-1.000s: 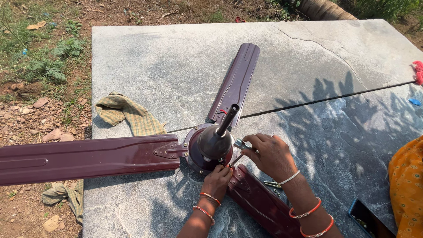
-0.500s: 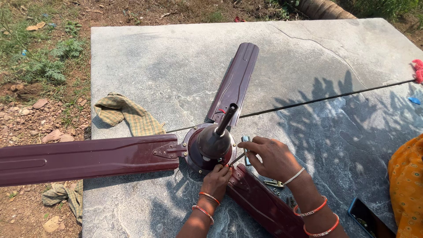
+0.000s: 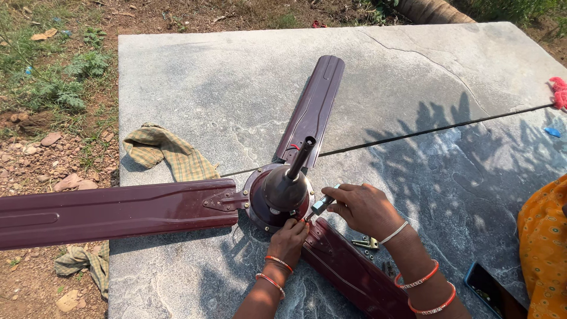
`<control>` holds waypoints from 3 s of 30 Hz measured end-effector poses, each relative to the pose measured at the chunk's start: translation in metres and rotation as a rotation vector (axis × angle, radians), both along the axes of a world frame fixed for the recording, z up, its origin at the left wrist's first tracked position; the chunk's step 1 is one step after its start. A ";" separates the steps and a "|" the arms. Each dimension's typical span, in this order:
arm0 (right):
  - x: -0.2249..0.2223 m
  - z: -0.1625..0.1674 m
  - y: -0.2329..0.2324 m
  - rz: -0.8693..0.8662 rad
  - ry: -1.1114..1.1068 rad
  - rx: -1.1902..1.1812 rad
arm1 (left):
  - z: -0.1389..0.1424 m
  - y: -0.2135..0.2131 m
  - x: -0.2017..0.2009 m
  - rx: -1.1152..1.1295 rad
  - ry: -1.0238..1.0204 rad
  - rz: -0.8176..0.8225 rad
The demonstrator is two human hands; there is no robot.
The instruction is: The person attaches maroon fan blades to the motor hub of a ceiling fan lying on a stone slab, aligning each blade and tightening screws by hand and with a small tool, working around the hub blade by blade.
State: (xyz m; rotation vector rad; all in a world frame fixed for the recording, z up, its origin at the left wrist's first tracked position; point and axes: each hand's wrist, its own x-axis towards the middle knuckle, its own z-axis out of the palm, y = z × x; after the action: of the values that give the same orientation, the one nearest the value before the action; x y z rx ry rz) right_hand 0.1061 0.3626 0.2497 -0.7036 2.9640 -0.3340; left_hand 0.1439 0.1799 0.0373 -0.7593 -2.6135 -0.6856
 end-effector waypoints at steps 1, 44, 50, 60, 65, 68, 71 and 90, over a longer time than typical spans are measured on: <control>0.000 -0.001 0.000 -0.015 0.027 0.001 | 0.000 0.000 0.000 -0.002 0.002 -0.001; -0.001 -0.007 0.001 0.041 0.007 0.098 | 0.003 0.001 0.001 -0.036 0.033 0.021; 0.003 -0.004 -0.001 -0.053 0.073 0.040 | 0.003 0.001 0.002 -0.030 0.027 0.019; 0.005 -0.005 -0.008 0.025 0.322 -0.076 | 0.000 0.000 0.002 -0.023 0.040 0.011; 0.008 -0.007 -0.015 -0.027 0.310 -0.095 | -0.002 -0.001 0.002 -0.031 0.019 0.003; 0.009 -0.010 -0.022 -0.071 0.319 -0.061 | -0.002 -0.001 0.002 -0.027 0.019 0.006; 0.010 -0.013 -0.026 -0.114 0.312 -0.064 | -0.003 -0.001 0.002 -0.013 0.025 0.013; 0.017 -0.021 -0.036 -0.192 0.304 -0.054 | -0.004 -0.001 0.003 -0.003 0.020 0.010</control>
State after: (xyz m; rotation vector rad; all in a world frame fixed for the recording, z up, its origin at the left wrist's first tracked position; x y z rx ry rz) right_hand 0.1229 0.3267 0.2283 -0.5155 3.3341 -0.3492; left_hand 0.1466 0.1788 0.0330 -0.7495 -2.5994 -0.6677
